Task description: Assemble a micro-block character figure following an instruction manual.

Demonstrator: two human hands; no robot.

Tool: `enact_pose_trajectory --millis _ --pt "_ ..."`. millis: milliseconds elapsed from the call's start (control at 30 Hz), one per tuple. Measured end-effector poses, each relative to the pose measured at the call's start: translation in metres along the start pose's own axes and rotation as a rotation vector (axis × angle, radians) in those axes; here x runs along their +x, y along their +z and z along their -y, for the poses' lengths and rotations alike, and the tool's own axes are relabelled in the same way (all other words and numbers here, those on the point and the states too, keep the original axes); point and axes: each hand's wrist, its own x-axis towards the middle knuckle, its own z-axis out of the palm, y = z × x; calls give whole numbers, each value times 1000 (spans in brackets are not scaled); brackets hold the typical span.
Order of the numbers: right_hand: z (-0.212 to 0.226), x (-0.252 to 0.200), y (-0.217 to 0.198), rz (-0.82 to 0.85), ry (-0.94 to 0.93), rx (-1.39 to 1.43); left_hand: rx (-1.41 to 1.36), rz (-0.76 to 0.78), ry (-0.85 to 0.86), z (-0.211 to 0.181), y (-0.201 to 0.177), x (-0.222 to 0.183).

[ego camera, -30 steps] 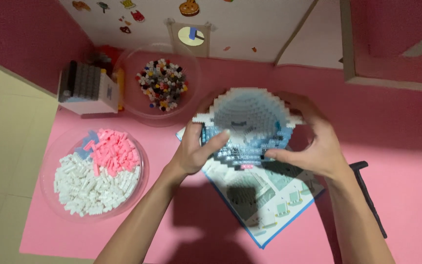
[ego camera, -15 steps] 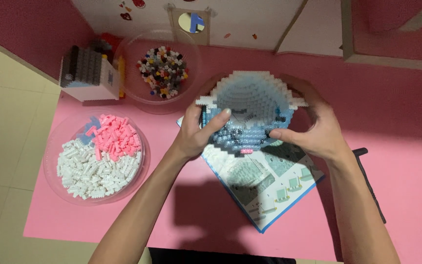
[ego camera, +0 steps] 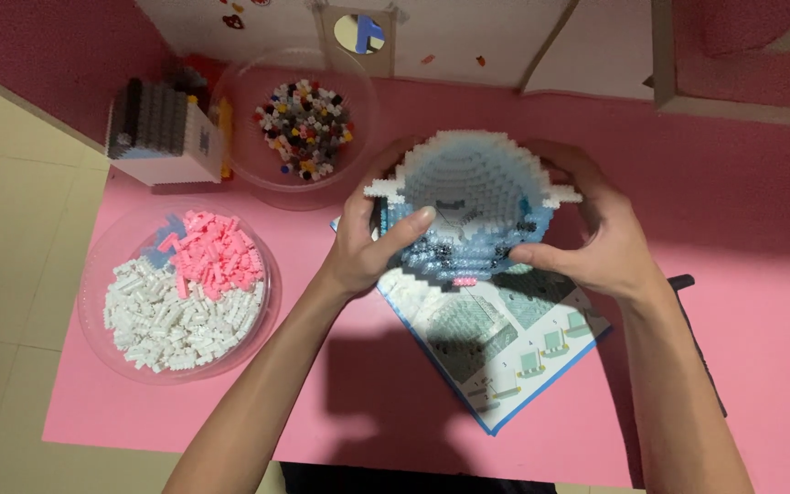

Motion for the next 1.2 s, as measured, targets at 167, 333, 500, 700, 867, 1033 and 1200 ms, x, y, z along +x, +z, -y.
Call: enact_pose_trajectory --millis 167,333,500,700,867,1033,1200 --pt "0 -1 0 0 42 40 -12 14 2 -3 1 1" --pt "-5 -3 0 -1 49 33 -19 22 -11 3 -1 -1" --pt "-3 -2 0 4 47 31 -56 12 -23 9 -1 -1" --pt "-16 -8 2 -5 30 7 -50 5 -28 17 0 -5" --pt "-12 -8 0 -14 16 1 -84 7 -10 21 3 -4" --pt "-38 -15 8 -74 88 206 -104 5 -52 12 5 -5" --pt "-59 -17 28 -122 190 513 -91 11 -100 25 5 -8"
